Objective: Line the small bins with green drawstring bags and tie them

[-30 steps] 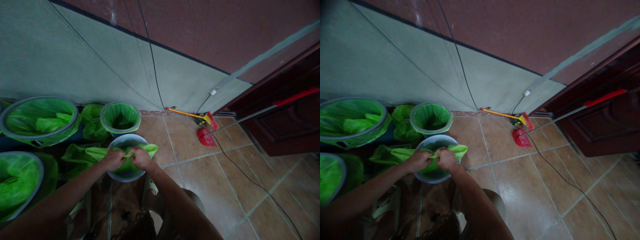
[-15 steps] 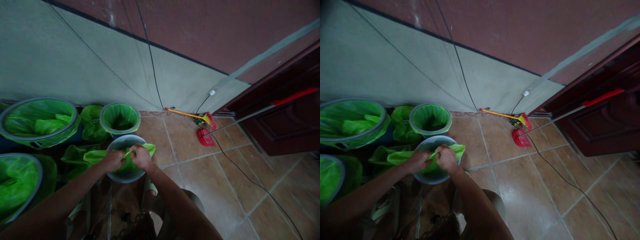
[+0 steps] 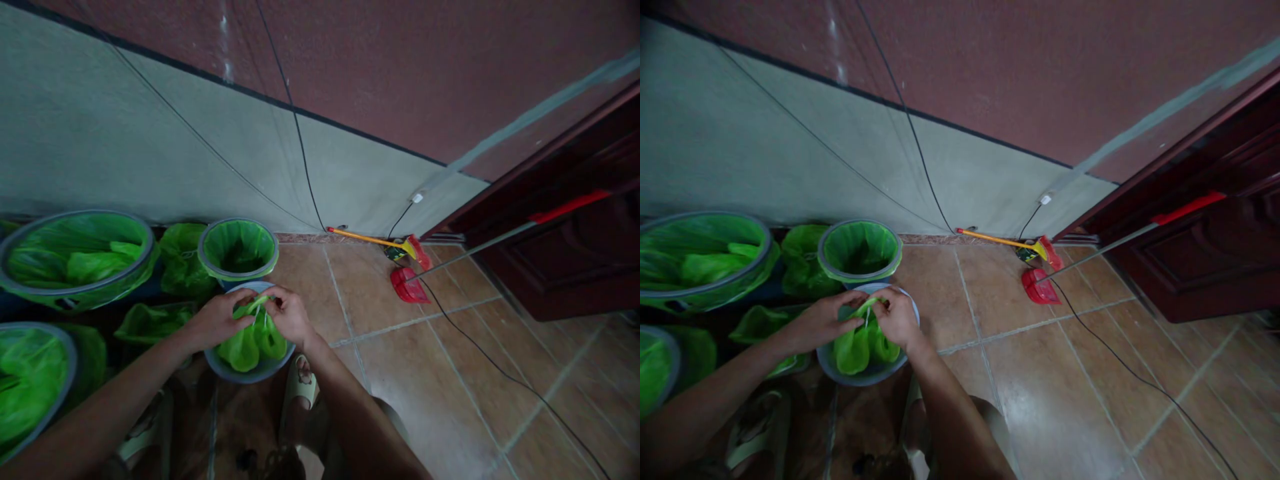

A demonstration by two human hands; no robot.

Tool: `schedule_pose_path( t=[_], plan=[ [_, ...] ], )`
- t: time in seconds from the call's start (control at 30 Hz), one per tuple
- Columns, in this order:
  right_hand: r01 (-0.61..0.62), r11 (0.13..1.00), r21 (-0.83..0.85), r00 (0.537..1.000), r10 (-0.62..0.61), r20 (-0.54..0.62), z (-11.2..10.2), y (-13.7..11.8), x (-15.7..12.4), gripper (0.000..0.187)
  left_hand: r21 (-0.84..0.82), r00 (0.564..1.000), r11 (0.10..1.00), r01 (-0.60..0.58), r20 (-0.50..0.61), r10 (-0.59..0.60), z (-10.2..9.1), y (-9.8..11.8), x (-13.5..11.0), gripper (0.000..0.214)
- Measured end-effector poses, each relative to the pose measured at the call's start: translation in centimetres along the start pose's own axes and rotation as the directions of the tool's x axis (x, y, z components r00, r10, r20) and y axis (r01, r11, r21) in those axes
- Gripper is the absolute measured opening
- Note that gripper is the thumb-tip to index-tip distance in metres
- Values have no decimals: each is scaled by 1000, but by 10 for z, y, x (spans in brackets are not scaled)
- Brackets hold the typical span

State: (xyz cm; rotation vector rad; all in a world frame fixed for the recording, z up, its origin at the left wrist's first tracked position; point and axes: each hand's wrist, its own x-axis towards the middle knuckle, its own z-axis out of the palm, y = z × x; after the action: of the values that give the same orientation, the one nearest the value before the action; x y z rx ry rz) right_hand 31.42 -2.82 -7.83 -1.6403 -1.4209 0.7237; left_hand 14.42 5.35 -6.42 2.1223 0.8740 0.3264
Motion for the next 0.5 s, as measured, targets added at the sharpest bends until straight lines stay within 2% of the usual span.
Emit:
schedule_pose_path(
  t=[0.1,0.33,0.4,0.5],
  plan=[
    [8,1000,-11,1000,-7,23,3,0,0,21,-18,999,999,-27,22,27,6,3,0,32],
    [57,977,-207,997,-46,57,4,-5,-3,25,-37,999,999,3,-54,-5,19,-1,1,27],
    [40,963,-265,998,-27,53,4,-5,-3,23,-63,998,998,21,-57,-25,18,-3,2,28],
    [-54,935,-352,998,47,-30,5,-6,-4,24,-128,996,989,76,-40,-82,16,-9,5,27]
  ],
)
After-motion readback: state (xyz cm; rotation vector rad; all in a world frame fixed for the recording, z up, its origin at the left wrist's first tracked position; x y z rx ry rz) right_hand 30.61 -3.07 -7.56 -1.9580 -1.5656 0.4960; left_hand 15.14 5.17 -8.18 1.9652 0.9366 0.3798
